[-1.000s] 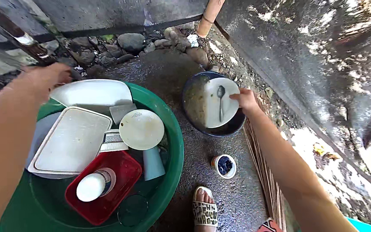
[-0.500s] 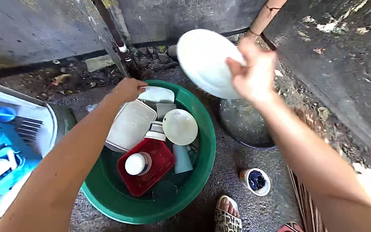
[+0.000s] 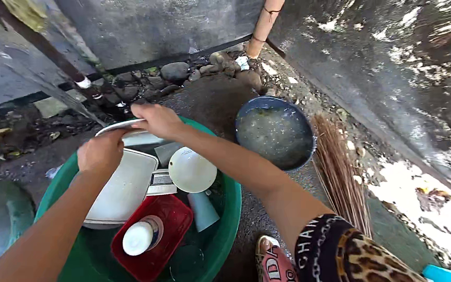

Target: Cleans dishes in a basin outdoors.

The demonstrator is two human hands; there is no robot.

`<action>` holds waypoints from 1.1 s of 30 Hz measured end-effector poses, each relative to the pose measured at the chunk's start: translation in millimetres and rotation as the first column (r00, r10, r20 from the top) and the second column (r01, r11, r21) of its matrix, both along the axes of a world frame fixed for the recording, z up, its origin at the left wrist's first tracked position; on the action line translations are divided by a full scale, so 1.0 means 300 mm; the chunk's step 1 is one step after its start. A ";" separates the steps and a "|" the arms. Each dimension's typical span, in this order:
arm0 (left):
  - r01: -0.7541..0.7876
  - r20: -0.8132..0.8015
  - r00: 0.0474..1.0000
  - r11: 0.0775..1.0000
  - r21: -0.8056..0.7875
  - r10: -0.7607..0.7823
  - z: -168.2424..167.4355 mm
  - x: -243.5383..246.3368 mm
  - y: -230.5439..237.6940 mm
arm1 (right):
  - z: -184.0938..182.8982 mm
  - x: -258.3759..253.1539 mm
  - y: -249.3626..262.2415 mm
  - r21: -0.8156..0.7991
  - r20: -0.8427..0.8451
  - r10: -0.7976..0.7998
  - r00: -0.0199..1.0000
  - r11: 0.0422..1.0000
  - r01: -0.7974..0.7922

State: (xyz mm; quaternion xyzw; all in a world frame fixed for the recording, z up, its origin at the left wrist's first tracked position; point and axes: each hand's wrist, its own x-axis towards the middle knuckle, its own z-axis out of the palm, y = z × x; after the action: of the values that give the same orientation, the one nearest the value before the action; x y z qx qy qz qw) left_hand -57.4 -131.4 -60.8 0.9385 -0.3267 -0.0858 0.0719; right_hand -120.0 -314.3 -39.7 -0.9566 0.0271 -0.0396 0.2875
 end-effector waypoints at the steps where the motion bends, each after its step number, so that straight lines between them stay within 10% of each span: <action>1: -0.012 0.015 1.000 1.000 -0.021 0.013 -0.008 0.009 0.000 | 0.002 -0.008 -0.049 0.061 0.014 -0.072 0.997 0.996 0.071; 4: -0.017 0.064 0.998 0.995 -0.102 0.024 -0.040 0.031 0.002 | 0.008 -0.123 -0.268 0.079 0.055 -0.415 0.908 0.909 0.410; 7: 0.054 0.068 0.997 0.973 -0.225 -0.040 -0.068 0.048 0.020 | -0.054 -0.368 -0.532 -0.065 -0.140 -0.789 0.598 0.610 0.790; 10: 0.155 0.104 0.986 0.932 -0.329 -0.127 -0.045 0.054 0.041 | -0.241 -0.653 -0.754 -0.281 -0.473 -0.817 0.329 0.493 0.823; 13: 0.191 0.156 0.978 0.903 -0.385 -0.140 -0.011 0.058 0.050 | -0.461 -0.840 -0.856 -0.295 -0.642 -0.681 0.353 0.644 0.706; 17: 0.178 0.198 0.975 0.893 -0.413 -0.103 0.013 0.072 0.053 | -0.447 -0.772 -0.775 -0.264 -0.649 -0.671 0.358 0.641 0.721; 21: 0.119 0.146 0.987 0.888 -0.444 -0.059 0.032 0.073 0.050 | -0.459 -0.667 -0.680 -0.263 -0.566 -0.794 0.223 0.430 0.864; 26: 0.047 0.089 0.996 0.885 -0.463 -0.006 0.024 0.071 0.051 | -0.454 -0.660 -0.559 -0.186 -0.604 -0.715 0.352 0.556 0.810; 33: -0.007 0.021 1.000 0.894 -0.447 0.019 0.102 0.058 0.000 | -0.329 -0.758 -0.649 0.499 -0.618 -0.457 0.639 0.400 0.769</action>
State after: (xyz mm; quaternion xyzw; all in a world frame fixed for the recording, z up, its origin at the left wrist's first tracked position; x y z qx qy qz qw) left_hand -39.9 -131.6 -30.1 0.9000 -0.3322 0.0037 0.2821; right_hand -347.4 -508.9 -138.4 -0.6612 0.4546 0.0576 0.5939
